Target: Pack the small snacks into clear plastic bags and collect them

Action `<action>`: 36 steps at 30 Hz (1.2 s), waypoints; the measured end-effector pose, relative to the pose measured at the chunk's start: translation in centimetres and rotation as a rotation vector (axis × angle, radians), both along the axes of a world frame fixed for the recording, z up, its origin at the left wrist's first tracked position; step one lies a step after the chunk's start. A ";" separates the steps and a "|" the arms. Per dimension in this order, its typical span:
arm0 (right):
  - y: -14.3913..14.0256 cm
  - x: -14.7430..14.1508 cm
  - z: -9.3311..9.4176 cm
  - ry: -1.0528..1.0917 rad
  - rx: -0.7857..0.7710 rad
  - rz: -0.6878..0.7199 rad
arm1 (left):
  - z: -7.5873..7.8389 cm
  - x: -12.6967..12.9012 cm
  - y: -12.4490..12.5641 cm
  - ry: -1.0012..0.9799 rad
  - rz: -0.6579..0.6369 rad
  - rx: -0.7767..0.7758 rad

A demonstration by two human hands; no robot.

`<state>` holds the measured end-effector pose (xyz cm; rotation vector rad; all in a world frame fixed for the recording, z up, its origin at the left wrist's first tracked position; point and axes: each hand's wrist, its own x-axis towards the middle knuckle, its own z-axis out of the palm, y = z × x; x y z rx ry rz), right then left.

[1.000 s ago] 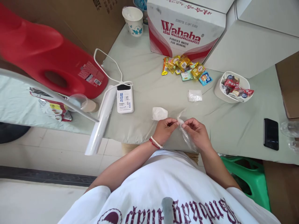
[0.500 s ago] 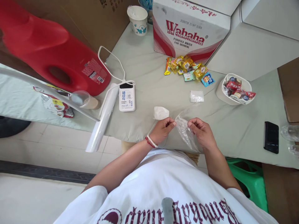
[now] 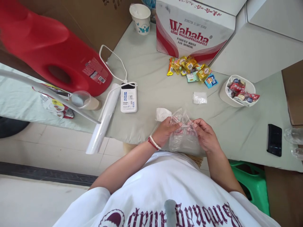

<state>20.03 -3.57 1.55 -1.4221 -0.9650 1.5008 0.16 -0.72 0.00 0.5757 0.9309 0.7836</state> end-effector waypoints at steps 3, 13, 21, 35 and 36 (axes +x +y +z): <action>0.3 0.3 0.2 -0.007 -0.039 -0.041 | -0.2 1.1 -0.1 0.200 0.011 0.191; 3.2 -2.2 -1.0 -0.106 0.056 -0.309 | -1.2 0.2 -0.5 0.360 0.129 0.298; 3.3 -1.0 -1.7 -0.064 0.093 -0.422 | -1.7 -2.3 -0.8 0.252 0.098 0.148; 7.5 1.2 -3.0 -0.076 0.197 -0.530 | -1.5 -4.8 -2.8 0.367 -0.136 0.089; 7.8 1.3 -3.2 -0.081 0.199 -0.524 | -1.6 -4.5 -2.7 0.400 -0.139 0.119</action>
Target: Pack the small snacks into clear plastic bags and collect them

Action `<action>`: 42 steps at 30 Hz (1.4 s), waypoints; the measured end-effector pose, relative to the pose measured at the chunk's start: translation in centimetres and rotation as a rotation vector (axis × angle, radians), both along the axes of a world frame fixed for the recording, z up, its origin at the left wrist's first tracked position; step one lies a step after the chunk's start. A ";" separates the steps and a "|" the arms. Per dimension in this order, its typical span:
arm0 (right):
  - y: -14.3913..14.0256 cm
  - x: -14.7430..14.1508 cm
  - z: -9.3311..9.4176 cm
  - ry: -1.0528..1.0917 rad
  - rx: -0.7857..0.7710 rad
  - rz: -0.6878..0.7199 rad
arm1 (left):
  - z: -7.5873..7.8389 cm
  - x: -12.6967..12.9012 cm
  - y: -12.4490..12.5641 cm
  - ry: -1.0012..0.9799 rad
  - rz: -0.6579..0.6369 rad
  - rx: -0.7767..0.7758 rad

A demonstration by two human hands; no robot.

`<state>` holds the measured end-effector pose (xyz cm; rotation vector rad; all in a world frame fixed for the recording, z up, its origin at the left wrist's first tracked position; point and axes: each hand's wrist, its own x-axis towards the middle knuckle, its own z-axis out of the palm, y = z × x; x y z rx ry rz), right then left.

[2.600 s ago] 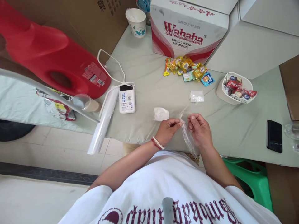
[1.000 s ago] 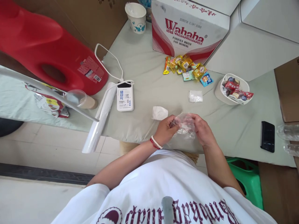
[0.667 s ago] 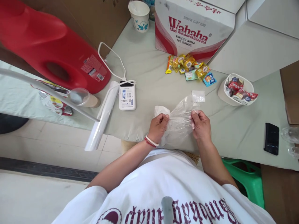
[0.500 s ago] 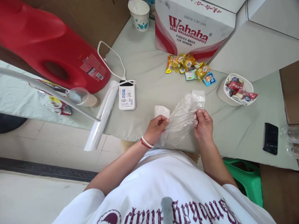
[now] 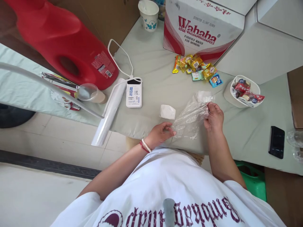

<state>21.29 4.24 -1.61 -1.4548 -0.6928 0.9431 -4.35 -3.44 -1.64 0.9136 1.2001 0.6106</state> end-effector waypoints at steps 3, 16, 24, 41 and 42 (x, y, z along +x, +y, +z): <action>0.9 0.6 -0.5 -0.051 -0.004 0.002 | -0.4 0.1 0.3 0.125 -0.018 0.110; -1.0 2.9 -1.5 -0.133 -0.134 0.024 | 1.2 5.0 0.8 0.269 -0.657 1.199; -6.5 5.1 0.2 -0.323 -0.071 -0.069 | -2.2 7.7 2.6 0.418 -0.817 0.935; -15.5 -2.8 0.9 0.264 -0.508 0.339 | -1.4 7.1 4.3 0.026 -0.521 0.563; -15.1 -3.2 0.9 0.315 -0.513 0.345 | -1.4 7.0 4.3 0.016 -0.512 0.561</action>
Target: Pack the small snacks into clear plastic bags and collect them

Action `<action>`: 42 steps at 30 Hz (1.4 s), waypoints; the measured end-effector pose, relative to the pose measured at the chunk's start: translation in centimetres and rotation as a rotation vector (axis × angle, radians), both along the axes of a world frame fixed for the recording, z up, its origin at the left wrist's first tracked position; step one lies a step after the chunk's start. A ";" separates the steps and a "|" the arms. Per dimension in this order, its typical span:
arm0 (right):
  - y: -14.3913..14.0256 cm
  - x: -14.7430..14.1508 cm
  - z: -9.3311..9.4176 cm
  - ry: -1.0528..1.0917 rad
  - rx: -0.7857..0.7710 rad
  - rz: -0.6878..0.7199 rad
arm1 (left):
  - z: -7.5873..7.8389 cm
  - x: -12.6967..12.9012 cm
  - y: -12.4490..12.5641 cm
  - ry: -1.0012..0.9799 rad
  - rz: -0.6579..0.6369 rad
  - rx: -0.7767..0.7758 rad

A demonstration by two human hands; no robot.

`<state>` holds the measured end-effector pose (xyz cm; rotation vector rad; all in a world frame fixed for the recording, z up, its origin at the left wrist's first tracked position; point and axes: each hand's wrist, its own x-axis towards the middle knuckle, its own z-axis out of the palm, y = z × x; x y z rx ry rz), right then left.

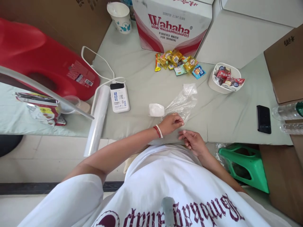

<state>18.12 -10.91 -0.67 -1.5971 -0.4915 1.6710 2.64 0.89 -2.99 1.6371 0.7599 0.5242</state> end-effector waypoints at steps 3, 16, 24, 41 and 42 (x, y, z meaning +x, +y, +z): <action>1.1 -0.9 0.2 0.137 -0.027 -0.056 | -0.2 -0.2 0.0 -0.014 0.007 0.003; 1.6 -0.8 0.1 0.113 0.057 -0.154 | -1.0 -1.3 -0.2 -0.184 -0.022 -0.043; 2.0 -0.4 -0.4 -0.099 0.142 -0.108 | -0.8 -1.1 -0.4 -0.211 -0.048 -0.049; 1.5 0.0 -0.4 -0.081 0.250 -0.056 | 0.5 -0.9 -0.3 -0.189 -0.023 -0.036; 1.4 0.1 -0.5 -0.094 0.257 -0.059 | 0.5 -0.8 -0.5 -0.194 -0.008 -0.030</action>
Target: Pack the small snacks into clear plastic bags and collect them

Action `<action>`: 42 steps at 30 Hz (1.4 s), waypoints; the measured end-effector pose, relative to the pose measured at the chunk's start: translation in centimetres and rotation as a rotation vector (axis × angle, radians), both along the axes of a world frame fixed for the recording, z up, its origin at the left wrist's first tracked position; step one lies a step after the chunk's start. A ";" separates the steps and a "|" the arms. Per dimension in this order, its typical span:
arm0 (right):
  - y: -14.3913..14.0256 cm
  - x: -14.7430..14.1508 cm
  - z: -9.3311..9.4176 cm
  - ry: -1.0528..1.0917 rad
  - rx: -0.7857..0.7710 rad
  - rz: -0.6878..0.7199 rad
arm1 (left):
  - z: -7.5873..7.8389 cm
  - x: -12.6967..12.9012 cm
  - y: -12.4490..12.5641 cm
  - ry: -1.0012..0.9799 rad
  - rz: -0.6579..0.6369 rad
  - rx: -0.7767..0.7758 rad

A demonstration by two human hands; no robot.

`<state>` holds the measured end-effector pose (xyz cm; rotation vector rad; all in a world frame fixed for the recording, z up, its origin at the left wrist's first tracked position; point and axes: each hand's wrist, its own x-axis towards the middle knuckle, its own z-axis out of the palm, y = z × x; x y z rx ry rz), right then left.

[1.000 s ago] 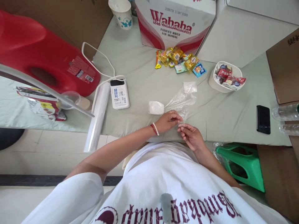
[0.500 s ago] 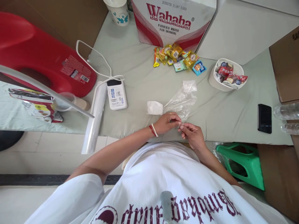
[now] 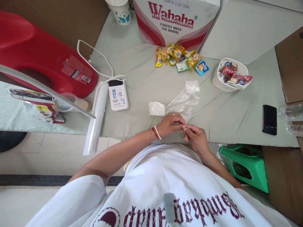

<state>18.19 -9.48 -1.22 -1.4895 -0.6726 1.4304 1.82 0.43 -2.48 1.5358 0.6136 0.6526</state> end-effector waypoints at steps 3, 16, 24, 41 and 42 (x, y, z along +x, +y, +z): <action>-0.1 0.3 -0.2 -0.026 0.009 0.006 | 0.0 0.3 -0.3 0.005 0.026 -0.045; -0.3 0.4 0.4 -0.040 -0.021 0.005 | 0.3 0.0 0.0 0.020 0.047 -0.079; -0.3 0.7 0.9 -0.105 0.017 0.042 | 0.4 0.2 0.0 0.087 0.074 0.062; -0.1 0.7 2.0 -0.219 0.005 0.076 | 0.7 0.6 -0.5 0.086 0.041 0.119; -0.1 0.7 1.9 -0.221 0.002 0.075 | 0.7 0.6 -0.5 0.089 0.039 0.111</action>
